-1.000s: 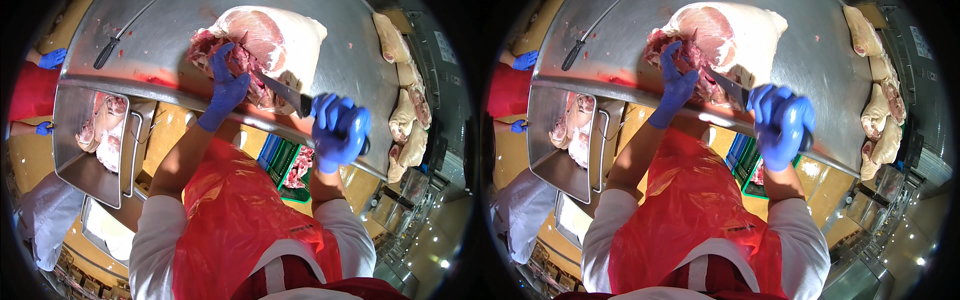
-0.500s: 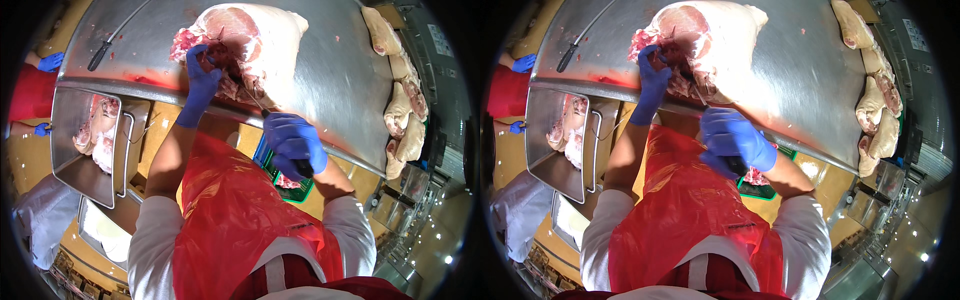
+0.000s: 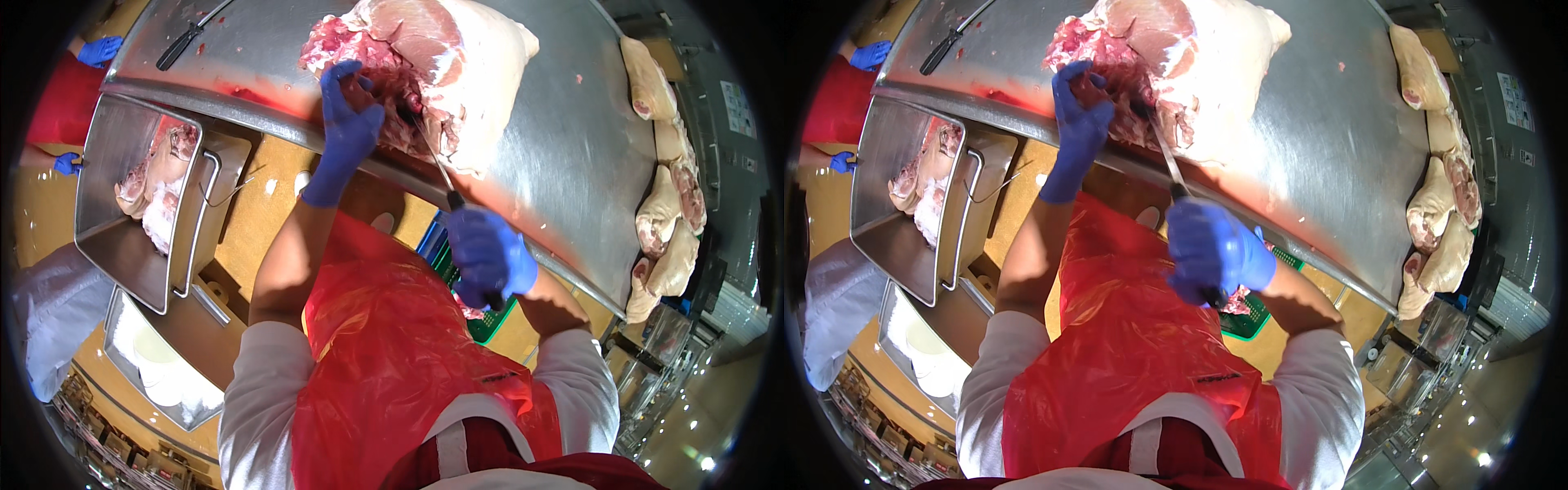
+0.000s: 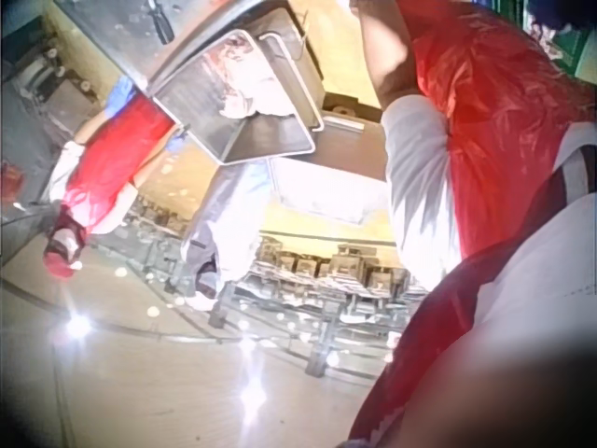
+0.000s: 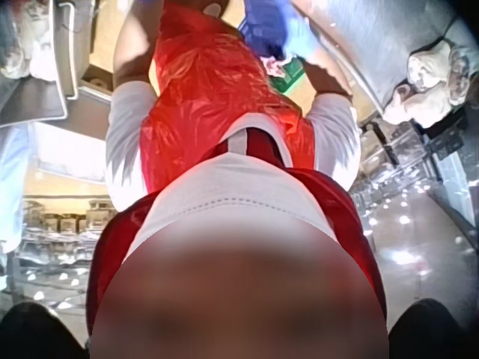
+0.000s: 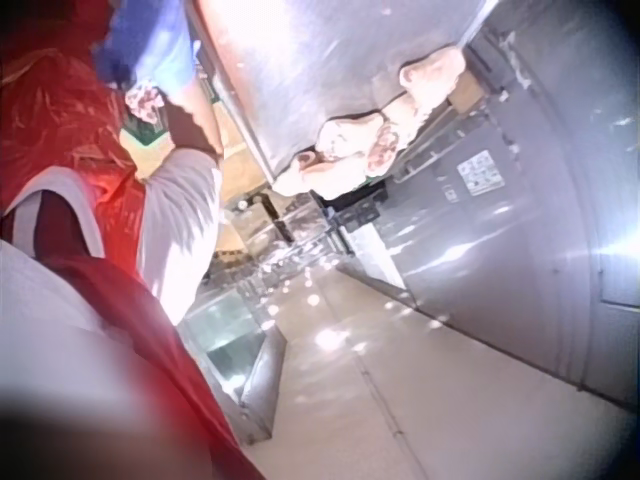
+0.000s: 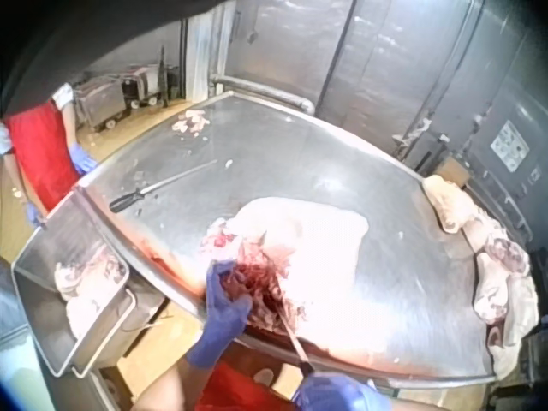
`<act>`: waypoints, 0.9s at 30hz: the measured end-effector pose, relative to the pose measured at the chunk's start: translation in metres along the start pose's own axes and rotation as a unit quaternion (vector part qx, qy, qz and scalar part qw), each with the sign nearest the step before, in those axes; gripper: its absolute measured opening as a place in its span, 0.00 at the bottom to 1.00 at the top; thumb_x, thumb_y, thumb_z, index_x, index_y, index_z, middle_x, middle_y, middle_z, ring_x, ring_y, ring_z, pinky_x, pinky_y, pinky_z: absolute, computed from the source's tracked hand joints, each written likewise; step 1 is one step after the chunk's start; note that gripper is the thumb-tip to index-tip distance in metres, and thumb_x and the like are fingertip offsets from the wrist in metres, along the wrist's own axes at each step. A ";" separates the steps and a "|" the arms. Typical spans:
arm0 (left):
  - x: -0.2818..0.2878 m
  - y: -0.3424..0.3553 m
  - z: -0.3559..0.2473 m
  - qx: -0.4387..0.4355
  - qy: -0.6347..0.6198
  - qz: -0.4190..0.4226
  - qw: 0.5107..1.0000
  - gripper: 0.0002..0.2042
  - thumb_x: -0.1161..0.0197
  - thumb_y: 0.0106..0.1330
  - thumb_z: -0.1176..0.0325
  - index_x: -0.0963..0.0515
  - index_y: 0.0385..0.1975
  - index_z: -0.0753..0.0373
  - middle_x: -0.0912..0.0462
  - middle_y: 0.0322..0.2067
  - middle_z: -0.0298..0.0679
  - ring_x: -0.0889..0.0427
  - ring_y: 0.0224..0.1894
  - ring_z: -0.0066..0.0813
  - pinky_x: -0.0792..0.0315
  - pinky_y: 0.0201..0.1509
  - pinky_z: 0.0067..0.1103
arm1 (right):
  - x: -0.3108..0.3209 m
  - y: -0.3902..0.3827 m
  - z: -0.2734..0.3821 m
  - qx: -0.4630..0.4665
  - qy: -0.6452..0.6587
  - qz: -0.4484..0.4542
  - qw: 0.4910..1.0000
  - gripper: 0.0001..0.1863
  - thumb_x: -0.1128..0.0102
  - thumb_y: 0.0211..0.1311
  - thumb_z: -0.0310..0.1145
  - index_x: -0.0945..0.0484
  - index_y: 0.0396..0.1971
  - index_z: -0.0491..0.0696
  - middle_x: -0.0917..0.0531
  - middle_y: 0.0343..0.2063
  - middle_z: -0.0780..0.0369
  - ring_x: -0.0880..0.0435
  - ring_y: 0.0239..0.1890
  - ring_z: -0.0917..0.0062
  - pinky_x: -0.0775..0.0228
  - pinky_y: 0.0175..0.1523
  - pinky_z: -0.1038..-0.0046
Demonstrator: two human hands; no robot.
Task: The person uses a knife to cut and trim a large piece of pork on a metal table. They separate portions of meat and fat, placing trimmed pieces into a green basket and larger cuts into a metal tray.
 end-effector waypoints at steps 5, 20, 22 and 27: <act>-0.005 -0.027 -0.004 -0.085 0.059 -0.016 0.994 0.27 0.45 0.50 0.85 0.31 0.54 0.61 0.29 0.50 0.38 0.28 0.49 0.27 0.29 0.54 0.24 | 0.014 -0.026 0.004 -0.005 0.033 -0.015 0.999 0.07 0.34 0.55 0.28 0.25 0.22 0.48 0.25 0.26 0.61 0.24 0.27 0.62 0.24 0.42 0.56; -0.066 0.141 0.088 0.054 -0.038 0.030 0.997 0.25 0.40 0.52 0.83 0.29 0.53 0.65 0.24 0.46 0.39 0.23 0.46 0.25 0.26 0.53 0.21 | 0.080 0.027 -0.002 -0.211 -0.443 -0.252 0.834 0.15 0.24 0.55 0.29 0.21 0.38 0.44 0.18 0.32 0.55 0.14 0.32 0.61 0.22 0.34 0.64; -0.067 0.133 0.088 0.084 -0.095 0.048 0.991 0.26 0.40 0.53 0.83 0.30 0.55 0.64 0.24 0.46 0.39 0.23 0.46 0.25 0.26 0.52 0.21 | 0.078 0.040 0.006 -0.409 -0.469 -0.119 0.774 0.13 0.27 0.58 0.32 0.21 0.38 0.44 0.19 0.30 0.54 0.14 0.30 0.57 0.23 0.33 0.61; -0.043 0.124 0.077 0.040 0.067 0.078 0.994 0.32 0.36 0.51 0.75 0.36 0.59 0.71 0.31 0.53 0.55 0.30 0.58 0.47 0.34 0.65 0.38 | 0.041 0.045 -0.031 -0.583 -0.448 0.087 0.673 0.25 0.48 0.62 0.23 0.34 0.60 0.45 0.17 0.34 0.47 0.13 0.31 0.55 0.20 0.35 0.54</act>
Point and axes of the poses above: each hand's wrist, its own y-axis towards the middle knuckle, its own x-axis out of the back of the hand, z = x × y, the point moved 5 cm from there along y, towards the middle knuckle
